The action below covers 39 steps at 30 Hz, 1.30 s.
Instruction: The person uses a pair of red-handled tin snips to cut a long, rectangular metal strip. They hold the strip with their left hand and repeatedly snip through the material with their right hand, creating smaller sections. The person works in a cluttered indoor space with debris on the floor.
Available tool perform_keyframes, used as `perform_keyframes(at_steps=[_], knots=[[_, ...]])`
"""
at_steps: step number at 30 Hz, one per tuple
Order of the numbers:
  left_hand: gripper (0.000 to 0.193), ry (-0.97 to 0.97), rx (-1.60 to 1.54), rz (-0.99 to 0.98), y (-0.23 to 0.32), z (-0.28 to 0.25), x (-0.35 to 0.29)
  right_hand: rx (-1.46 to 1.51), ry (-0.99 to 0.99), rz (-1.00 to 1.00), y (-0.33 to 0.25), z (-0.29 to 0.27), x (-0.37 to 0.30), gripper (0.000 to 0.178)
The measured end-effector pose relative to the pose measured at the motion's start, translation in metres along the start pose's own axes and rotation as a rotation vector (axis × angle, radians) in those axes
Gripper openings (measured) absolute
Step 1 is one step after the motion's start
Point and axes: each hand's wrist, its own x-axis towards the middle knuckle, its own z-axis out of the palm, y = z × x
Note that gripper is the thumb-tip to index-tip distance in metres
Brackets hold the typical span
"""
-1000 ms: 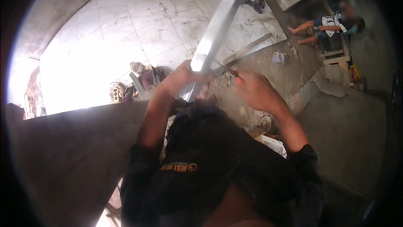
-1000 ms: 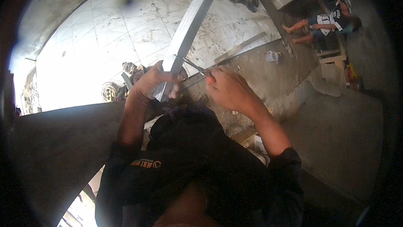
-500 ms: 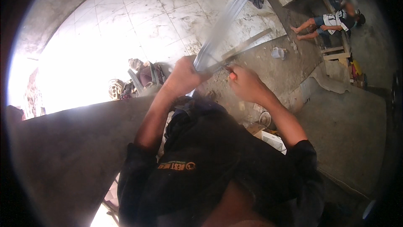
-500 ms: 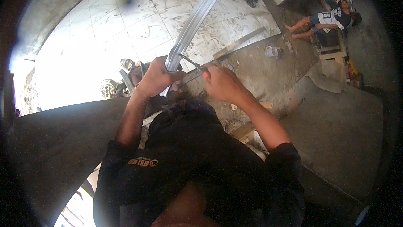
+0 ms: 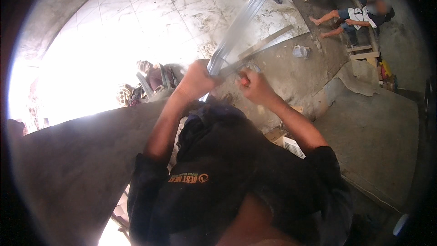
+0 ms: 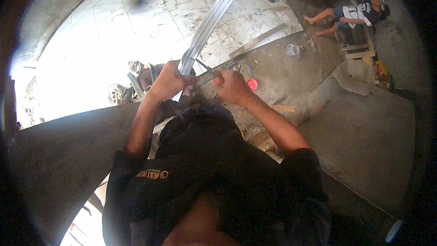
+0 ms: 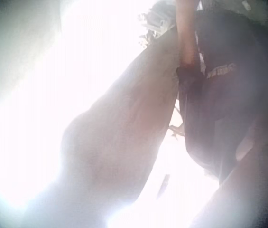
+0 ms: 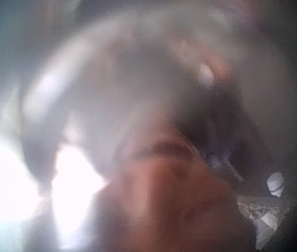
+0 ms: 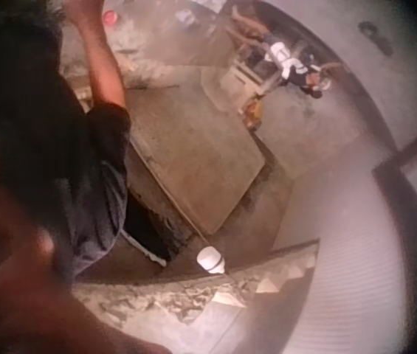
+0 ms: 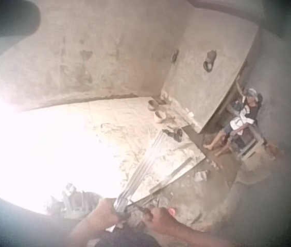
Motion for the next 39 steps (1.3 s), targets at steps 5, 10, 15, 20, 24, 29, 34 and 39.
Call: perform_keyframes(at_steps=[5, 10, 15, 20, 24, 29, 34, 39], knots=[[0.015, -0.148, -0.167, -0.006, -0.014, -0.003, 0.001, -0.031, -0.040, 0.022, -0.005, -0.009, -0.004, 0.024], [0.015, -0.199, -0.242, 0.018, -0.029, 0.001, 0.009, -0.068, -0.094, 0.123, -0.011, -0.017, -0.010, 0.026], [0.042, 0.397, 0.448, 0.038, -0.032, 0.025, 0.011, -0.301, 0.035, 0.196, -0.007, 0.003, -0.001, 0.028], [0.043, 0.645, 0.620, -0.132, -0.033, 0.048, 0.019, -0.345, 0.090, 0.272, -0.015, 0.031, 0.013, 0.028], [0.025, 0.643, 0.631, -0.177, -0.058, 0.036, 0.038, -0.369, 0.056, 0.259, -0.017, 0.036, 0.027, 0.029], [0.023, 0.622, 0.593, -0.168, -0.068, 0.036, 0.033, -0.423, 0.108, 0.142, -0.016, 0.043, 0.019, 0.031], [0.031, 0.534, 0.650, -0.111, -0.084, 0.044, 0.039, -0.395, 0.092, 0.240, 0.008, 0.055, 0.013, 0.030], [0.027, 0.469, 0.693, -0.096, -0.076, 0.045, 0.063, -0.323, -0.010, 0.435, 0.006, 0.040, 0.022, 0.032]])
